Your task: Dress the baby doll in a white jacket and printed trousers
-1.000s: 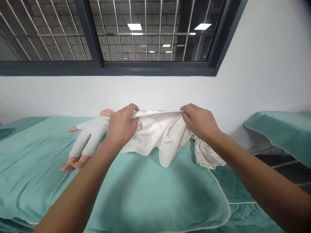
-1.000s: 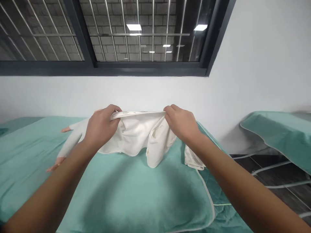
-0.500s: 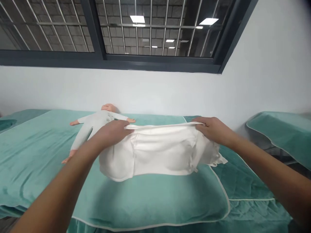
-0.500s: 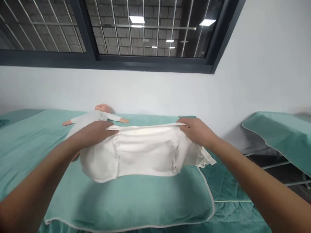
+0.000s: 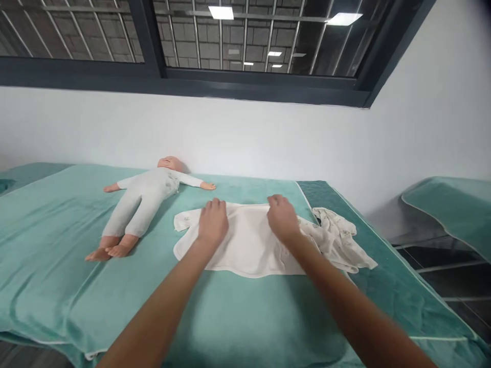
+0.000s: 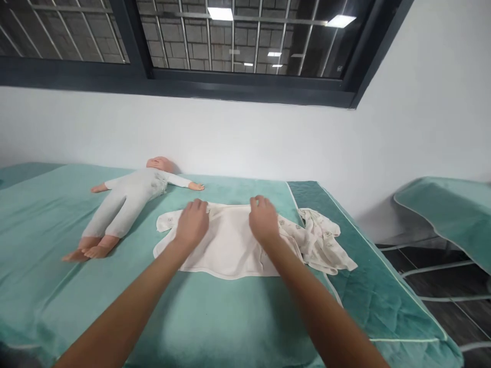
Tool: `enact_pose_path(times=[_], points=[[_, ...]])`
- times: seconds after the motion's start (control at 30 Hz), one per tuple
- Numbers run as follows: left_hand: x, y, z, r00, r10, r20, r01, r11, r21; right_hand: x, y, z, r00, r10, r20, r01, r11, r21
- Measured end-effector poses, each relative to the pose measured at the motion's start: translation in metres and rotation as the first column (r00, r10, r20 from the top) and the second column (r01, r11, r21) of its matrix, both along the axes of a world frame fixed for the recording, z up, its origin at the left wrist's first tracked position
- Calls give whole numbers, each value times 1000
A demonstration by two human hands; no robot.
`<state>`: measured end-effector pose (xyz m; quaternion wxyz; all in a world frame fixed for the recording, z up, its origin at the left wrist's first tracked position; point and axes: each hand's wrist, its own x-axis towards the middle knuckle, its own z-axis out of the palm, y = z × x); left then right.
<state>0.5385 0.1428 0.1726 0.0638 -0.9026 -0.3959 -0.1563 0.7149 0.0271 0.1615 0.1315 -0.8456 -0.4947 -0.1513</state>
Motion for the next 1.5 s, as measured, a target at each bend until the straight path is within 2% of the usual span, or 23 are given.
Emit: enact_pose_path(times=[0.07, 0.1, 0.17, 0.23, 0.33, 0.4, 0.63, 0.9, 1.13, 1.33, 1.5], points=[[9, -10, -21, 990, -142, 27, 144, 986, -90, -17, 8, -26, 979, 93, -181, -93, 996, 7], [14, -13, -29, 984, -171, 39, 175, 975, -138, -23, 11, -37, 965, 74, -251, -77, 997, -4], [21, -12, -41, 986, -159, 52, 166, 968, -186, -28, 19, -53, 947, -15, -321, 2, 999, -41], [28, -5, -47, 995, -85, 51, 93, 977, -192, -25, 26, -58, 938, -116, -326, 91, 992, -92], [38, 8, -47, 999, 31, 41, -21, 977, -211, -15, 36, -56, 916, -227, -331, 183, 970, -160], [44, 13, -45, 996, 75, 48, -62, 970, -233, -11, 41, -53, 910, -268, -316, 226, 960, -163], [64, 20, -43, 978, 179, 112, -143, 952, -271, -4, 54, -52, 952, -205, -228, 188, 978, -91], [87, 51, -53, 979, 175, 102, -141, 952, -271, 27, 83, -53, 941, -204, -270, 179, 977, -113], [91, 67, -58, 989, 131, 63, -102, 937, -334, 39, 90, -61, 917, -190, -351, 141, 977, -161], [92, 64, -57, 992, 122, 28, -105, 933, -345, 37, 92, -64, 932, -197, -305, 142, 971, -194], [84, 53, -59, 993, 117, 17, -104, 932, -347, 27, 82, -64, 954, -119, -276, 66, 979, -195]])
